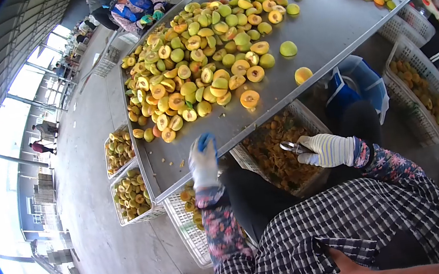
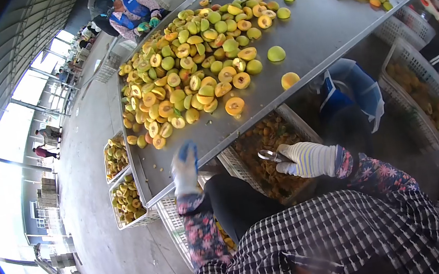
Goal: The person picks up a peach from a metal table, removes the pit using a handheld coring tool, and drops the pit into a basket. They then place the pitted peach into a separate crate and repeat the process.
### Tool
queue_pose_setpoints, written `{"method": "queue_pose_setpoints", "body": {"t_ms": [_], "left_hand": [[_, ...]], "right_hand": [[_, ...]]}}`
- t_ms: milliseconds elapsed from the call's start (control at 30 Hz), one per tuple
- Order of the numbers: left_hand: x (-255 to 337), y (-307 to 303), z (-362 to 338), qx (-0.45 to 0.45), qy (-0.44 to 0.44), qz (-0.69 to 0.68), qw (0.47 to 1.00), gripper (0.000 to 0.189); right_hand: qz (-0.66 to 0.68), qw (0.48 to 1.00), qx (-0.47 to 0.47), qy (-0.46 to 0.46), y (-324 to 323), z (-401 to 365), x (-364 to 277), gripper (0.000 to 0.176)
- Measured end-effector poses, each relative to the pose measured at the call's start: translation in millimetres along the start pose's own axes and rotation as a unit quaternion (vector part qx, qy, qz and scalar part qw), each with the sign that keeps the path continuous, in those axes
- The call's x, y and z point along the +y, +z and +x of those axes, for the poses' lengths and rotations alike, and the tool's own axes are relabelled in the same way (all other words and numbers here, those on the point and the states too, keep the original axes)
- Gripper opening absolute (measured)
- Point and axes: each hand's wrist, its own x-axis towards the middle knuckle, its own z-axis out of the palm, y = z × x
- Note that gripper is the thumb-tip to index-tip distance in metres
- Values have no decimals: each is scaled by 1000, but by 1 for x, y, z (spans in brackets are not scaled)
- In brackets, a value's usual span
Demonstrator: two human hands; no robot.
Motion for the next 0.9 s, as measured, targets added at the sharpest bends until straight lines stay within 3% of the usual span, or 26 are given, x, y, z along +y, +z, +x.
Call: {"method": "queue_pose_setpoints", "body": {"t_ms": [67,133,167,267,400,533,600,667,700,800,900], "left_hand": [[19,35,40,-77,13,26,997,33],[64,58,60,-122,31,107,986,44],[57,76,77,-160,42,181,969,51],[70,114,104,-266,-89,204,938,66],[54,155,125,-337,-64,262,902,75],[54,141,116,-343,-70,217,911,80],[51,130,102,-245,-120,33,961,62],[33,129,98,-183,-185,-215,941,51],[48,113,83,-165,-232,-382,879,40],[57,90,34,-191,-126,-633,739,41],[63,89,-11,-215,-109,-667,705,35]], "right_hand": [[-3,999,24,-23,2,-1,-3,40],[-12,999,33,-19,0,-6,-14,39],[-9,1000,27,-7,1,-7,-18,40],[4,998,30,-50,1,-3,4,41],[53,994,55,-75,10,4,19,36],[60,994,53,-70,3,1,4,32],[66,992,56,-91,2,-1,-3,32],[85,988,75,-101,6,-1,-2,31],[95,986,84,-105,8,-1,-1,30],[210,970,97,-74,16,6,3,29],[343,926,152,-43,19,15,-11,28]]}}
